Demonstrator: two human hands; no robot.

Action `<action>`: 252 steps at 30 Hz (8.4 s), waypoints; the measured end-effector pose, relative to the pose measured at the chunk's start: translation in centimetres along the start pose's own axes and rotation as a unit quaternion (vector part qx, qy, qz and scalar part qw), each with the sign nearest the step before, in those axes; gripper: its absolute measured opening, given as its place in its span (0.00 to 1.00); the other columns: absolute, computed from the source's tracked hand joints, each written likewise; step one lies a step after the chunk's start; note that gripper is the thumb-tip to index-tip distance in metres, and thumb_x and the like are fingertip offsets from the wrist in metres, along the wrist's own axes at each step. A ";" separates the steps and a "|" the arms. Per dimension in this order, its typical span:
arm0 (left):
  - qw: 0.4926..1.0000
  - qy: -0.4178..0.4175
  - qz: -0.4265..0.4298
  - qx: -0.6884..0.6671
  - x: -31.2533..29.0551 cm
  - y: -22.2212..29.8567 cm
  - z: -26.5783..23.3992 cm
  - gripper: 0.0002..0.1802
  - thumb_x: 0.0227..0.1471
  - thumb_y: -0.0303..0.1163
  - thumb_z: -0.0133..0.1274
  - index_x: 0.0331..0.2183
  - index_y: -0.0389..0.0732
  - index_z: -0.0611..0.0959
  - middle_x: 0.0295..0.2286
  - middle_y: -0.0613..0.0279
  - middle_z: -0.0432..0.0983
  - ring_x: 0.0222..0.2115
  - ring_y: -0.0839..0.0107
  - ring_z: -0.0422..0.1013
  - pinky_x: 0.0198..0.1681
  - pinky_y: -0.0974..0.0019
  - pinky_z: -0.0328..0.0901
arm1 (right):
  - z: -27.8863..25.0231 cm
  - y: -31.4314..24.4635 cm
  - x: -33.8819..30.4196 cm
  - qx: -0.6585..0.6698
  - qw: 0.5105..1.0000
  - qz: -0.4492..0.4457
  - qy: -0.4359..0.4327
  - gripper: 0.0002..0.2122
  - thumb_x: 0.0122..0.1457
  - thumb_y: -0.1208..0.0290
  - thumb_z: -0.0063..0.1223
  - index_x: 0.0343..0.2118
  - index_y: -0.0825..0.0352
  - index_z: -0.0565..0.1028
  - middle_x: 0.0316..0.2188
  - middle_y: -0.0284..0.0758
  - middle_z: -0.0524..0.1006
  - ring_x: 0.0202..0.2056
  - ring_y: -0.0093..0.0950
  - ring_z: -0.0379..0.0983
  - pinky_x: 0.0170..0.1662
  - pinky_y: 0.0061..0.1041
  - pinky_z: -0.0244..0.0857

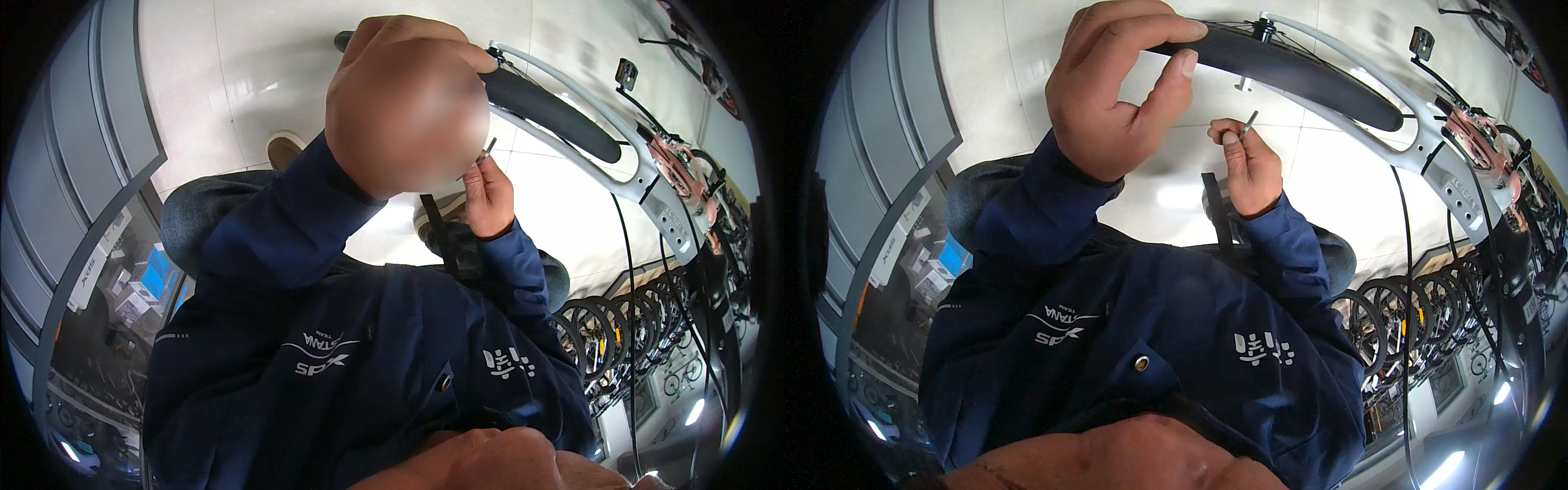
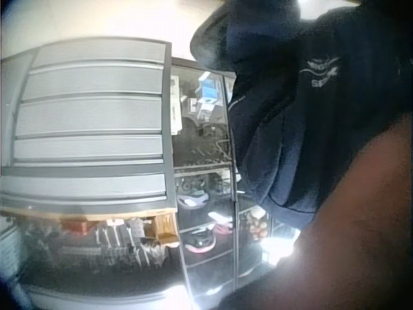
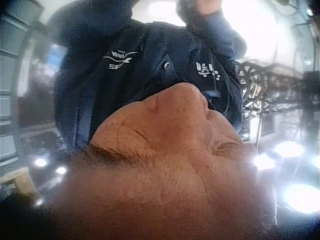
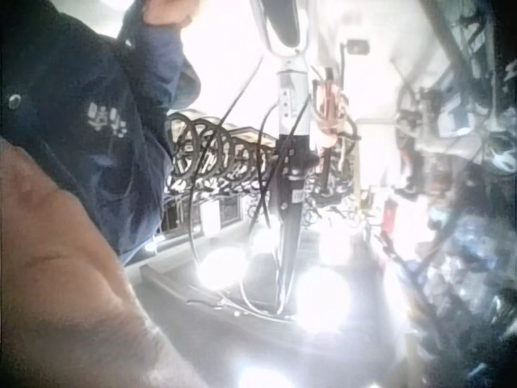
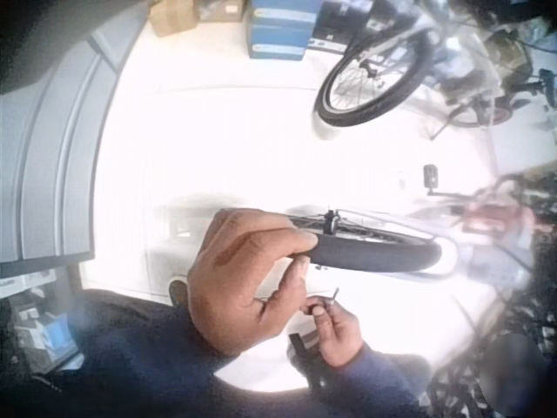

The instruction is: The person assembles a bicycle by attaching the handlebar, tightening bolts, routing cables, and applying tape to the frame. They use an Allen key and other hand tools to secure components and adjust the handlebar position.

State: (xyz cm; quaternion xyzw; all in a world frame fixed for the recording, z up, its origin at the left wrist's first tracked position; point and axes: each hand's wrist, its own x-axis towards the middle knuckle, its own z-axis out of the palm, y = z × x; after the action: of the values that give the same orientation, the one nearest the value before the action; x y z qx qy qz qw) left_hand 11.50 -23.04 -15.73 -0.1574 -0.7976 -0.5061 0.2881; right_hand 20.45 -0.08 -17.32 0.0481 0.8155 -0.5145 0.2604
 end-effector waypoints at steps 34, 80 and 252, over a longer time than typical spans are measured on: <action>0.996 -0.073 -0.049 -0.011 0.5 2.5 -1.2 0.18 0.47 0.22 0.66 0.43 0.38 0.85 0.43 0.55 0.81 0.44 0.61 0.77 0.47 0.63 0.72 | 0.2 -0.2 0.5 -0.102 0.993 -0.057 -0.022 0.11 0.72 0.71 0.44 0.50 0.67 0.77 0.30 0.38 0.83 0.35 0.27 0.82 0.41 0.26 0.74; 0.840 -0.411 -0.324 -0.145 0.5 73.3 29.4 0.12 0.59 0.29 0.58 0.44 0.37 0.82 0.34 0.61 0.81 0.34 0.73 0.76 0.41 0.68 0.71 | -46.3 14.0 -57.9 0.107 0.910 0.235 0.325 0.14 0.63 0.58 0.55 0.38 0.65 0.82 0.27 0.35 0.84 0.31 0.31 0.82 0.39 0.31 0.73; 0.680 0.219 -0.633 -0.298 -6.6 34.2 108.9 0.13 0.63 0.31 0.57 0.45 0.31 0.80 0.40 0.53 0.81 0.41 0.66 0.78 0.51 0.63 0.74 | -98.8 51.2 4.9 0.111 0.949 0.028 -0.295 0.12 0.63 0.62 0.56 0.42 0.65 0.80 0.32 0.29 0.83 0.29 0.20 0.74 0.33 0.22 0.70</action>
State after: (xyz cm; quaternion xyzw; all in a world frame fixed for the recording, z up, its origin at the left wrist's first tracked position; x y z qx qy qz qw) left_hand 2.51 89.99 -30.32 0.4230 -0.4279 -0.7988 0.0033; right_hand -3.07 108.23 -28.22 -0.0537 0.6384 -0.5856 0.4966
